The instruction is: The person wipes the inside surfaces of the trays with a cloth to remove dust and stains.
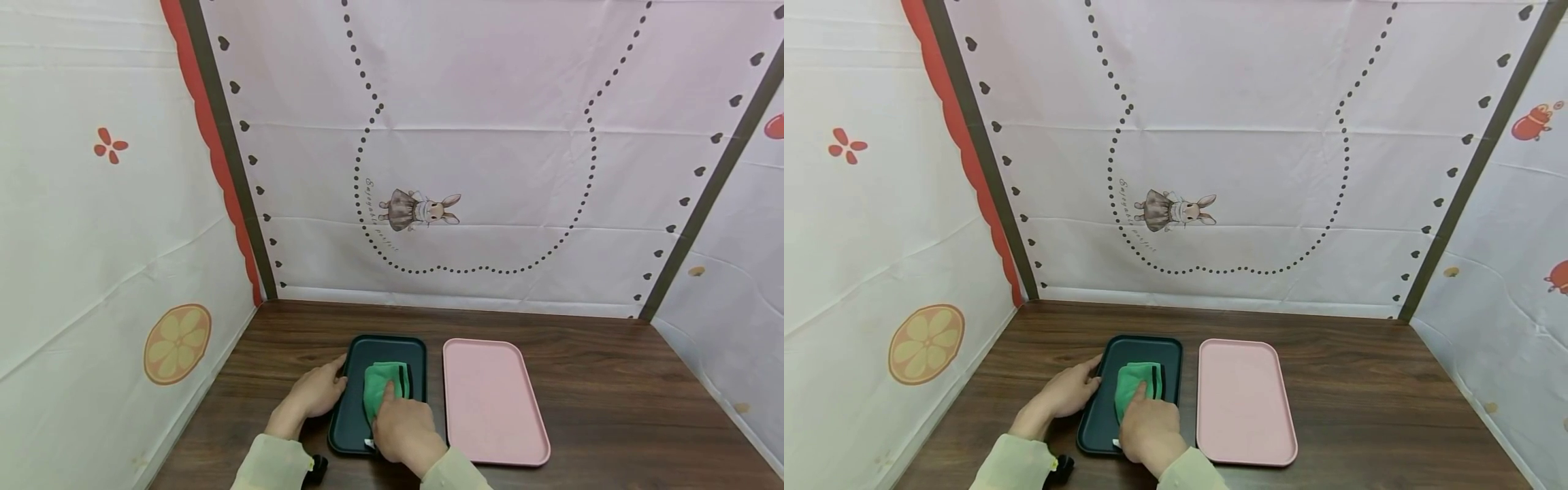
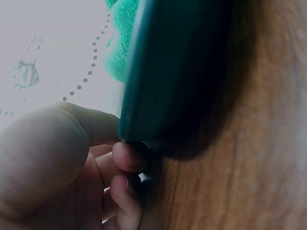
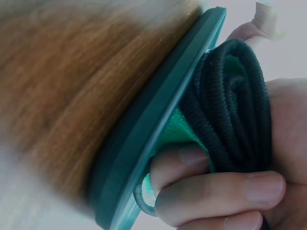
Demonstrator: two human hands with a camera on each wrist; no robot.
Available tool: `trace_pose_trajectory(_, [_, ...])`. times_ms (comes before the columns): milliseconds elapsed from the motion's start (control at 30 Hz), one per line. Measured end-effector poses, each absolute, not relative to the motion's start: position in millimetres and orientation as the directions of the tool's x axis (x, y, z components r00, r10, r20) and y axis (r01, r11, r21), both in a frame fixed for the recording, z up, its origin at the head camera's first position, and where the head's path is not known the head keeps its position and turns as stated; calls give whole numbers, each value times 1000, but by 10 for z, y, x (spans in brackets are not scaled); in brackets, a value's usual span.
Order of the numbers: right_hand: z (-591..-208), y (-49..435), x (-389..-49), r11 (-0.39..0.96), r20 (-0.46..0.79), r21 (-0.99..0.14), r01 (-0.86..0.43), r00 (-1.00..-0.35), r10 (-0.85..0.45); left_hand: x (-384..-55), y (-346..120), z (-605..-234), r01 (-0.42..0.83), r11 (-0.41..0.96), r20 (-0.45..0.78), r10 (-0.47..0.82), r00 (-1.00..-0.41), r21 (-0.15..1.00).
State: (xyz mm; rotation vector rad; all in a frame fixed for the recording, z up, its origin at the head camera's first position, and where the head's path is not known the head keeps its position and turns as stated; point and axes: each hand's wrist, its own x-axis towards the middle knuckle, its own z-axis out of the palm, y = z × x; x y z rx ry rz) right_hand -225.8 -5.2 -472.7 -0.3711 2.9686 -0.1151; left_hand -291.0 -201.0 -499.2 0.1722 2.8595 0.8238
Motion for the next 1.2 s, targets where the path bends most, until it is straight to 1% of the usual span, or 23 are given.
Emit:
trace_pose_trajectory(333, [-4731,30,-2239,969,-126,-102,-226,-963,-238,-2907,-2009,-4994,65,840,-118,152,-981,539])
trace_pose_trajectory(667, [-4750,107,-2245,964,-116,-84,-253,-958,-262,-2895,-2007,-5012,72,835,-116,160,-980,545])
trace_pose_trajectory(1000, [-4705,121,-2309,960,-156,-82,-268,-948,-278,-2891,-1996,-5008,82,826,-118,177,-977,558])
trace_pose_trajectory(1200, [-4689,112,-2368,966,-193,-78,-247,-947,-258,-2889,-2000,-4997,79,827,-127,178,-976,556])
